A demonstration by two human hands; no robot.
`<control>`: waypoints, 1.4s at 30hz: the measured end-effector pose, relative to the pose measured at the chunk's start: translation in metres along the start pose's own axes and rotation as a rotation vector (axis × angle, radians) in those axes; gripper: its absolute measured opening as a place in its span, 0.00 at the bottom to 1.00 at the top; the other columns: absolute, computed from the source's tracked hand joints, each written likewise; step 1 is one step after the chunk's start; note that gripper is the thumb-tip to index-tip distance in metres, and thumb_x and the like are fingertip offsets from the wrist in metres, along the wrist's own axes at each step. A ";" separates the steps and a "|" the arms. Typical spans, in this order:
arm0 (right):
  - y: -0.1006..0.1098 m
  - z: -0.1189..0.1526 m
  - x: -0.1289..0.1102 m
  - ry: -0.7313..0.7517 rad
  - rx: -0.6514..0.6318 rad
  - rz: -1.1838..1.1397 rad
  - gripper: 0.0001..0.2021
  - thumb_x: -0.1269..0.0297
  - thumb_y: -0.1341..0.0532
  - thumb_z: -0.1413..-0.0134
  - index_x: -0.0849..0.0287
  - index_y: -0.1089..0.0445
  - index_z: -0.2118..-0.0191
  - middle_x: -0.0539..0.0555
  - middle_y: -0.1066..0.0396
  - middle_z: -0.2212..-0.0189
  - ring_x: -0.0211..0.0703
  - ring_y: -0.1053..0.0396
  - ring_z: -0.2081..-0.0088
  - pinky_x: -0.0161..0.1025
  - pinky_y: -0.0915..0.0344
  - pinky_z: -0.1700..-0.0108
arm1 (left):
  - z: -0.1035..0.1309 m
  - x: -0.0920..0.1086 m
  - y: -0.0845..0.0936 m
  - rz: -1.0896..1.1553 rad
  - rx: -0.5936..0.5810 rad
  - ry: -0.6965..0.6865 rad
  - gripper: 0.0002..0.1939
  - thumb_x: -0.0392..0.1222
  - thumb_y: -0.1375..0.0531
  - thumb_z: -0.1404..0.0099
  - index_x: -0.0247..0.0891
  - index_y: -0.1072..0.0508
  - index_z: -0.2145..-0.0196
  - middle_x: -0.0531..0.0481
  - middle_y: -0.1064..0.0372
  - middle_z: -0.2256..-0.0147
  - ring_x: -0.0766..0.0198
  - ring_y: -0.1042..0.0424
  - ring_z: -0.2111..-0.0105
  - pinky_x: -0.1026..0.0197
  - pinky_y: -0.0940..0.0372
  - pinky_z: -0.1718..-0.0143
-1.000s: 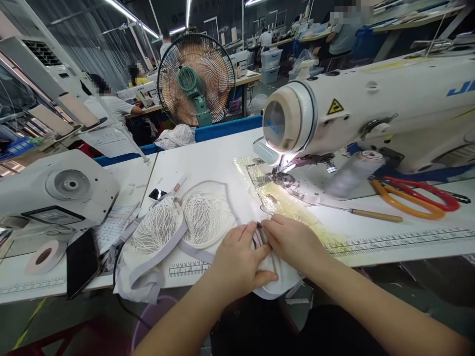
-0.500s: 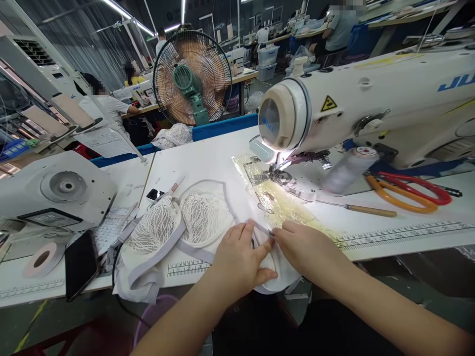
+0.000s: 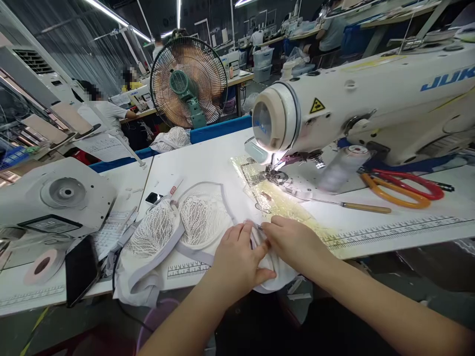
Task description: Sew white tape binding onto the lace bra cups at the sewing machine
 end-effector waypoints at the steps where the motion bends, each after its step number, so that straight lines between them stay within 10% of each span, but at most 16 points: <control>1: -0.001 0.000 0.000 0.001 -0.005 0.005 0.08 0.74 0.48 0.50 0.61 0.35 0.76 0.50 0.41 0.79 0.35 0.46 0.77 0.33 0.60 0.77 | 0.000 0.000 0.000 -0.002 0.002 0.002 0.30 0.58 0.44 0.45 0.45 0.39 0.46 0.37 0.51 0.42 0.44 0.47 0.45 0.43 0.46 0.48; 17: 0.000 0.033 0.016 0.013 -0.158 0.066 0.10 0.79 0.47 0.52 0.61 0.31 0.72 0.53 0.36 0.76 0.38 0.40 0.76 0.35 0.58 0.77 | -0.003 0.000 -0.004 -0.020 -0.034 0.031 0.31 0.59 0.45 0.45 0.48 0.40 0.45 0.39 0.50 0.42 0.44 0.46 0.45 0.44 0.46 0.48; 42: 0.006 0.023 0.014 0.029 0.040 0.013 0.10 0.75 0.48 0.48 0.61 0.31 0.70 0.52 0.35 0.75 0.39 0.39 0.74 0.35 0.55 0.75 | -0.004 0.001 -0.006 -0.061 -0.045 0.033 0.31 0.58 0.44 0.45 0.51 0.42 0.45 0.39 0.51 0.42 0.45 0.48 0.44 0.44 0.47 0.47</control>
Point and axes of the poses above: each hand's wrist, its own z-axis away from the middle knuckle, its own y-axis out of the back of the hand, x = y × z, the point moved 10 cm from there along -z, towards the middle knuckle
